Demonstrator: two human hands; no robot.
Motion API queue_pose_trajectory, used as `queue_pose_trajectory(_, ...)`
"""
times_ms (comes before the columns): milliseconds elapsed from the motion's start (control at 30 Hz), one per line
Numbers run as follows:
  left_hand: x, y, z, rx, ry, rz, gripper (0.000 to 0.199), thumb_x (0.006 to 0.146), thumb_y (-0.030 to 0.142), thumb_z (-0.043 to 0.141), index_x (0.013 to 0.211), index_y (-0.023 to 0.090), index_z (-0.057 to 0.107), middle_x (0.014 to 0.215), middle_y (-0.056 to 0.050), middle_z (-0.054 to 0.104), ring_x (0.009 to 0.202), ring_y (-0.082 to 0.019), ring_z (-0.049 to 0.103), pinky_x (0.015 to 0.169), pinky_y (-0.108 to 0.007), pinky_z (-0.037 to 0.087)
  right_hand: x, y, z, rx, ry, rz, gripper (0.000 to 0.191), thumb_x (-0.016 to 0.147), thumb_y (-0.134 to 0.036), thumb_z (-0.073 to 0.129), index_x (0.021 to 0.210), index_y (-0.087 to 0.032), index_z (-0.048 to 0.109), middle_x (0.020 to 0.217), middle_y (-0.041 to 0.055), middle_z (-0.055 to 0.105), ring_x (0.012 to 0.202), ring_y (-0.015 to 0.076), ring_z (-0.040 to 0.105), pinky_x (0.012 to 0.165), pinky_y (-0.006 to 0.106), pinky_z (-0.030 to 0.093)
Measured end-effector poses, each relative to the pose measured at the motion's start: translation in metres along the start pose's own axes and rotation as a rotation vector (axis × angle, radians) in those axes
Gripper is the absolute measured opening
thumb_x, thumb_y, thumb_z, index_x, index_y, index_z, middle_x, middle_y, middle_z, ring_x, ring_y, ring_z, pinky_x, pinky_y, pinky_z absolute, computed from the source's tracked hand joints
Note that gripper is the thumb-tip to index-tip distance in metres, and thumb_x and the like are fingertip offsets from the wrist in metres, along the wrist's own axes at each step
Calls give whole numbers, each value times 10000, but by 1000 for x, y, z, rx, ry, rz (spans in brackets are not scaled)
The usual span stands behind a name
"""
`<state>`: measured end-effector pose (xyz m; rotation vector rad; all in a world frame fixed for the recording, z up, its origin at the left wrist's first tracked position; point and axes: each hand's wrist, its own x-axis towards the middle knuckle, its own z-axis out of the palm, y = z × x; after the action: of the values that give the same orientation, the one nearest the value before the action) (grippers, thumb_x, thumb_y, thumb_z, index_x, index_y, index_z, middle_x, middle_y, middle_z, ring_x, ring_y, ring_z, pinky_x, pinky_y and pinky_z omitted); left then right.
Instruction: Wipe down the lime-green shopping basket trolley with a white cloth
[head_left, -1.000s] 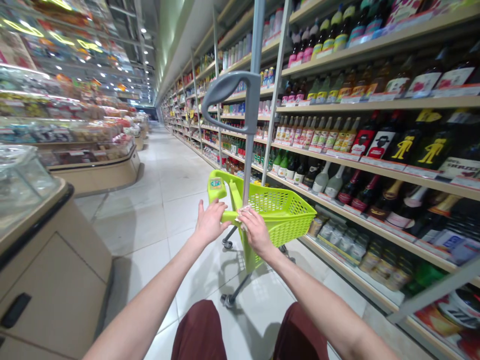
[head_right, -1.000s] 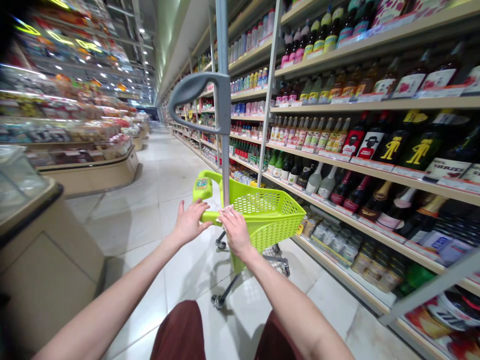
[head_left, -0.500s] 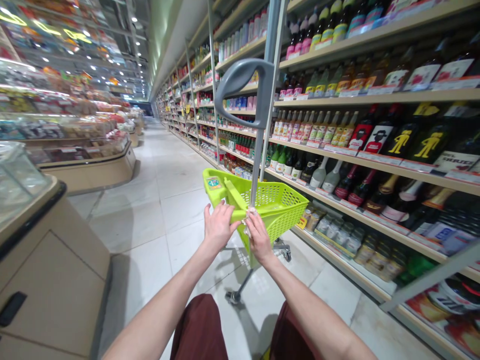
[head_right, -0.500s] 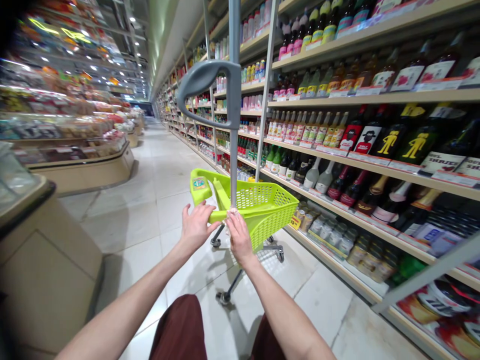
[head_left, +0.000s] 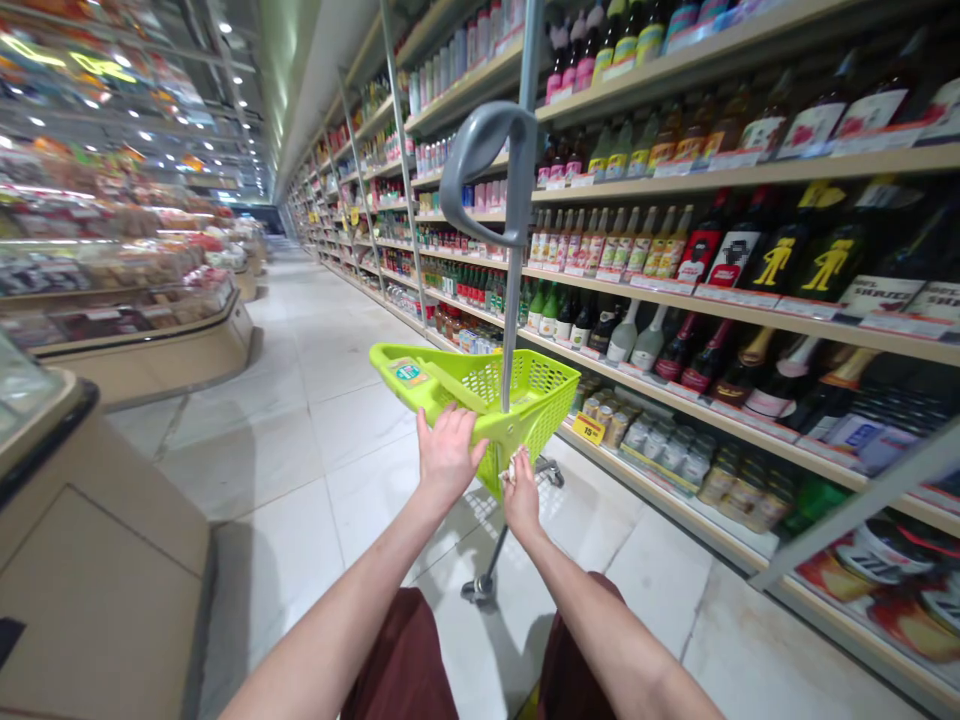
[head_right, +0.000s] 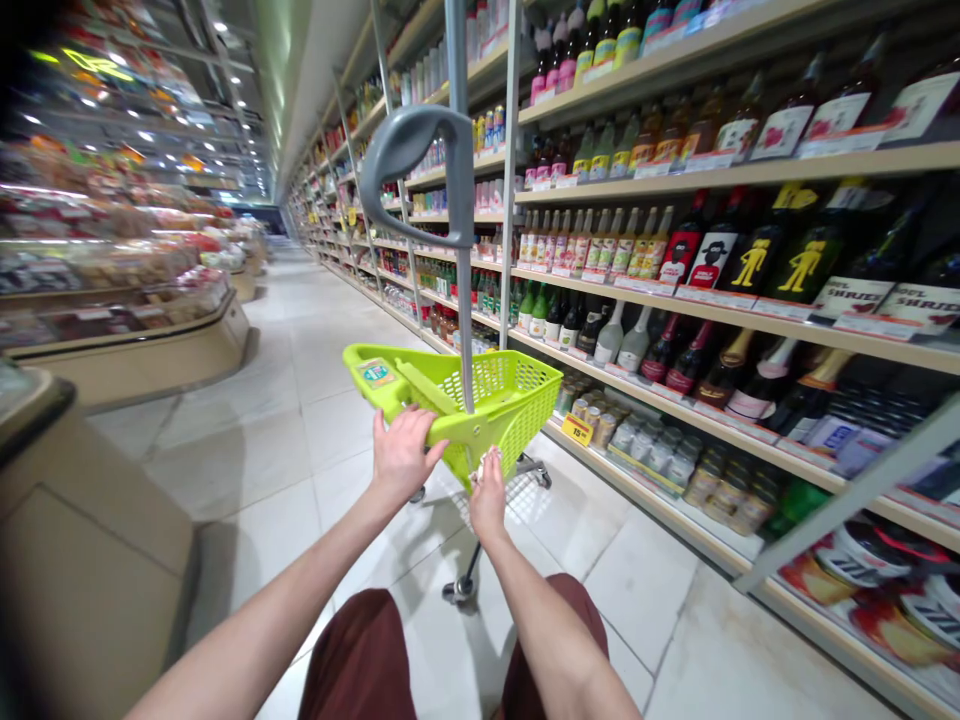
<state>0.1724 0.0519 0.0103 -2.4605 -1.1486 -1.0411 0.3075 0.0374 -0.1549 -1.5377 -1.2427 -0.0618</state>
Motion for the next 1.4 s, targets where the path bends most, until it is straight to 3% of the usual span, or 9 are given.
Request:
queue_pose_trajectory(267, -1, -15, 4, -43, -2, 25, 290, 736, 337, 514, 993, 205, 530, 1091, -74, 603, 1102, -260, 481, 1011, -542, 132, 48, -56, -11, 53, 155, -245, 518, 824, -120, 347, 1338, -157, 292, 1402, 82, 270, 1301, 191, 209, 1059, 418, 246)
queue_pose_trajectory(333, -1, -22, 6, -44, -8, 22, 284, 734, 342, 511, 982, 204, 530, 1092, -75, 602, 1102, -255, 480, 1009, -525, 158, 37, -47, 1, 51, 127, -251, 522, 813, -97, 354, 1330, -150, 305, 1397, 95, 278, 1302, 193, 204, 1053, 426, 254)
queue_pose_trajectory(533, -3, -38, 2, 40, -35, 81, 334, 751, 361, 490, 1033, 184, 516, 1172, -105, 556, 1158, -256, 434, 1005, -505, 184, -32, -8, 37, 81, 37, 9, 600, 731, 11, 322, 1311, -143, 338, 1366, 106, 334, 1296, 171, 222, 1051, 413, 262)
queue_pose_trajectory(767, -20, -19, 0, 245, -151, 311, 494, 788, 275, 435, 1266, 158, 384, 1369, -118, 338, 1301, -256, 217, 1039, -535, -1, 16, -48, 26, 112, 177, -129, 515, 813, -100, 324, 1327, -140, 304, 1386, 96, 301, 1308, 183, 180, 1055, 426, 252)
queue_pose_trajectory(833, -28, -16, 8, 259, -230, 414, 479, 801, 236, 404, 1275, 169, 381, 1363, -95, 350, 1299, -229, 229, 1050, -514, -23, 12, -42, 33, 80, 151, -115, 498, 816, -96, 319, 1312, -138, 333, 1370, 100, 330, 1303, 183, 198, 1047, 429, 265)
queue_pose_trajectory(1000, -53, -25, 34, 284, -373, 579, 452, 819, 208, 351, 1267, 178, 402, 1370, -67, 339, 1300, -187, 228, 1075, -467, 27, -33, -7, 52, 39, 57, 143, 512, 780, -29, 315, 1283, -93, 377, 1331, 143, 382, 1280, 187, 261, 1033, 421, 289)
queue_pose_trajectory(1133, -65, -35, 47, 296, -402, 580, 479, 800, 206, 363, 1277, 172, 388, 1361, -71, 359, 1295, -192, 243, 1075, -461, 98, -15, -25, 44, 116, 97, 98, 520, 815, -93, 323, 1332, -128, 296, 1372, 106, 325, 1300, 175, 208, 1050, 400, 268)
queue_pose_trajectory(1267, -61, -38, 39, 278, -361, 509, 504, 793, 205, 372, 1296, 164, 358, 1361, -93, 355, 1292, -215, 247, 1070, -472, 88, 17, -54, 44, 147, 151, -28, 499, 845, -168, 332, 1341, -159, 275, 1398, 83, 273, 1306, 176, 187, 1053, 397, 263)
queue_pose_trajectory(1400, -43, -46, 12, 224, -242, 523, 531, 798, 212, 392, 1320, 184, 303, 1341, -112, 385, 1281, -219, 272, 1065, -482, 57, -1, -38, 60, 111, 80, 45, 511, 808, -96, 355, 1317, -125, 324, 1368, 120, 325, 1299, 183, 209, 1053, 403, 261)
